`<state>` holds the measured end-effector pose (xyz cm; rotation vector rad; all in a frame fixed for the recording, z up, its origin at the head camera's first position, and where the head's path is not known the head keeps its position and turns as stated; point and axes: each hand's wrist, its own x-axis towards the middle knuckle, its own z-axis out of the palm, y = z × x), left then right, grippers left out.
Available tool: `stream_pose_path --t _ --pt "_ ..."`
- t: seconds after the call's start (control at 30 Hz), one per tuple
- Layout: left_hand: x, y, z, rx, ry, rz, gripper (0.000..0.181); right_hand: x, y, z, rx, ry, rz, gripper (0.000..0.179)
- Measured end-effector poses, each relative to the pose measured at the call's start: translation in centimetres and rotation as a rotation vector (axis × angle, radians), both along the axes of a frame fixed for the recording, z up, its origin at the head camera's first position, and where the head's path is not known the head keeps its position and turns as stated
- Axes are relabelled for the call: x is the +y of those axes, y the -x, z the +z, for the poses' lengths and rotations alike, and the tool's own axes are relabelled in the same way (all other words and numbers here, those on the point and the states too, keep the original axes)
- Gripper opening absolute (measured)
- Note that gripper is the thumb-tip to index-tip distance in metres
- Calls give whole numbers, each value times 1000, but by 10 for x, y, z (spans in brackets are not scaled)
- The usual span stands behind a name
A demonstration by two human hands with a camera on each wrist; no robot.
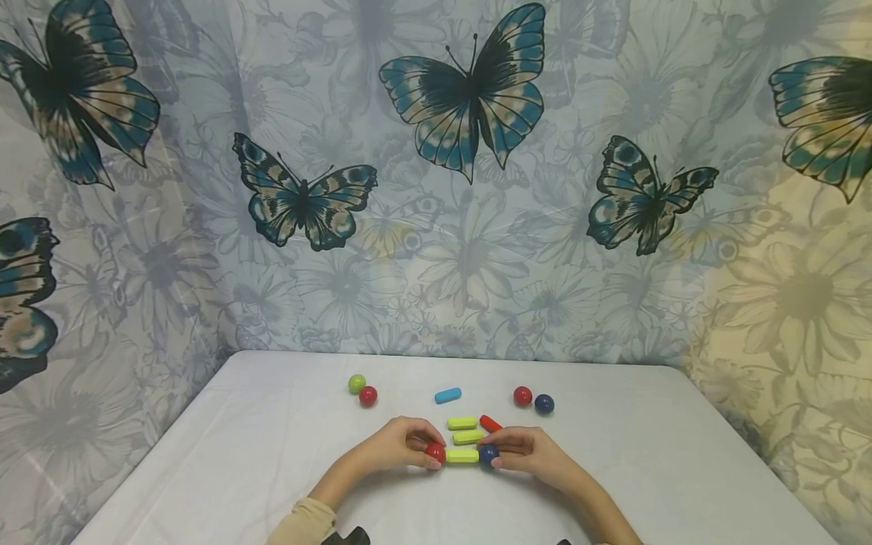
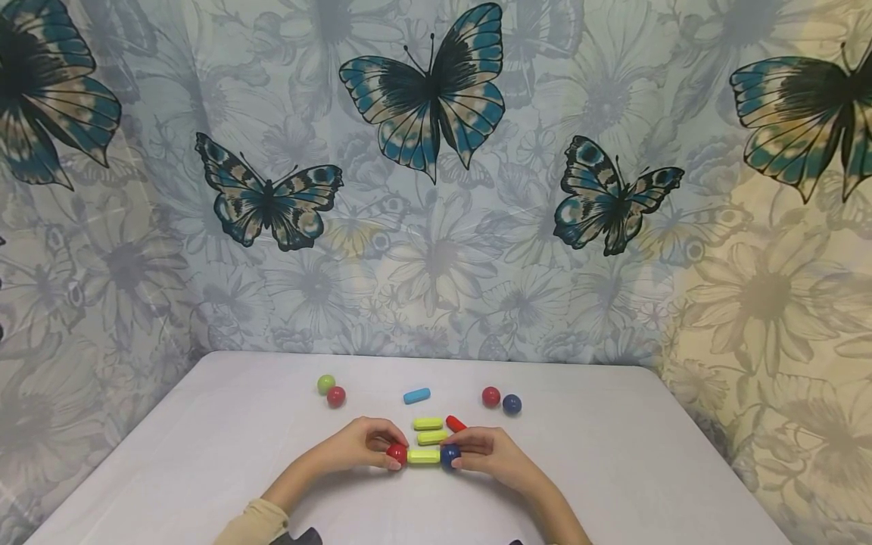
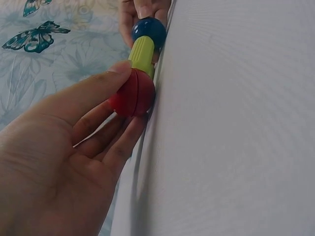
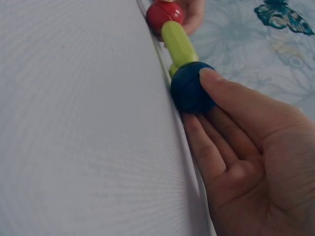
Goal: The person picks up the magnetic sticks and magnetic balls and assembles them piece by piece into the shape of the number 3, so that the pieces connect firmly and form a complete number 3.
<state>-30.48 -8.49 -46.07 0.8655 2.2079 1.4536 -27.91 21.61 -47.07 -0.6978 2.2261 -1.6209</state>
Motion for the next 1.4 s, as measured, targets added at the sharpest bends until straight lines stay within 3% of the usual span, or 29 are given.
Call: stream_pose_path --t 0.23,0.5,0.77,1.1,1.4 --pt "2 1 0 78 0 -31 36 0 0 0 -1 -10 -10 39" --pt "13 -2 -1 182 -25 -14 43 0 1 0 -5 4 -3 39" --pt "24 -7 -13 219 -20 27 34 1 1 -2 -1 7 -4 39" --pt "28 -12 -16 255 18 97 27 1 1 -1 8 4 1 39" --pt "29 -12 -18 265 -4 112 25 0 -2 2 19 21 16 40"
